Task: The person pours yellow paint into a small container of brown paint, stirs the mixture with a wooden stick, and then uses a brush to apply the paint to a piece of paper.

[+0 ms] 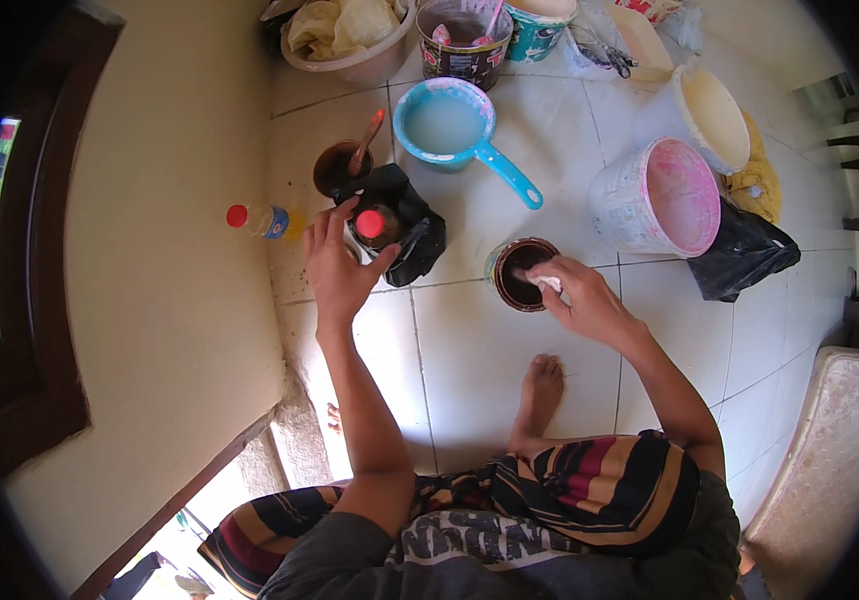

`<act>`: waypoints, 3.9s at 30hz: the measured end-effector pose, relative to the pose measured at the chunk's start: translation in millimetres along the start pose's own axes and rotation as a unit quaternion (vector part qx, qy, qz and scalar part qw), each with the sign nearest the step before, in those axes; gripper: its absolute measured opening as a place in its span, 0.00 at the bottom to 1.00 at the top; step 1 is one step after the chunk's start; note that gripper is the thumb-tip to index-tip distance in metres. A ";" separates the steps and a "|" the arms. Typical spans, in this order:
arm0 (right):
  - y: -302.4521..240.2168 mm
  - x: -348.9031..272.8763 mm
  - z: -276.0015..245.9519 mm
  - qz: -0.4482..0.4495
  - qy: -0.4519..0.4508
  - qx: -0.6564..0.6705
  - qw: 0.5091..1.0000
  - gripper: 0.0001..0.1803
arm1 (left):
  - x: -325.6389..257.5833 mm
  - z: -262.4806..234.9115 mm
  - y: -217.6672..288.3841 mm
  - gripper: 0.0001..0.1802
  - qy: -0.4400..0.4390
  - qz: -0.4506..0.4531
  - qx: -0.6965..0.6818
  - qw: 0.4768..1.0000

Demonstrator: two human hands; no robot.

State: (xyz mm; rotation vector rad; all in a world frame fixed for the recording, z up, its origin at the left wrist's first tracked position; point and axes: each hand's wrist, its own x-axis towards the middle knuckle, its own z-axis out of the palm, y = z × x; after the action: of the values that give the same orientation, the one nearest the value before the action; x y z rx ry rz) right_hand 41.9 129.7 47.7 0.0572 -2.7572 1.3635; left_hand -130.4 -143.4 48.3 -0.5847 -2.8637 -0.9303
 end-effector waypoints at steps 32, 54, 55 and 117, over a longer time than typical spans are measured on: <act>1.0 3.9 -2.8 0.060 -0.006 0.023 0.998 0.08 | -20.0 30.9 2.6 0.49 0.144 0.035 -0.004 0.989; -5.7 7.4 -16.4 0.043 -0.111 -0.098 0.988 0.09 | -76.2 47.7 -20.5 0.11 -0.035 -0.028 0.051 0.998; -6.9 7.0 -14.5 0.042 -0.124 -0.049 0.990 0.10 | -76.5 48.5 -24.7 0.13 -0.057 -0.050 0.086 0.993; 10.3 -1.3 -18.6 0.013 -0.009 -0.105 0.994 0.07 | -62.1 78.6 -47.7 0.37 -0.138 -0.061 0.051 0.987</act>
State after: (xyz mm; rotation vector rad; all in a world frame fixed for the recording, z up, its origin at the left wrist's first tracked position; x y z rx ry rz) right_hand 43.3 150.7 50.7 0.0220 -2.9094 1.0746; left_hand -87.4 -154.0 -53.4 -0.5755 -3.2026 -0.7641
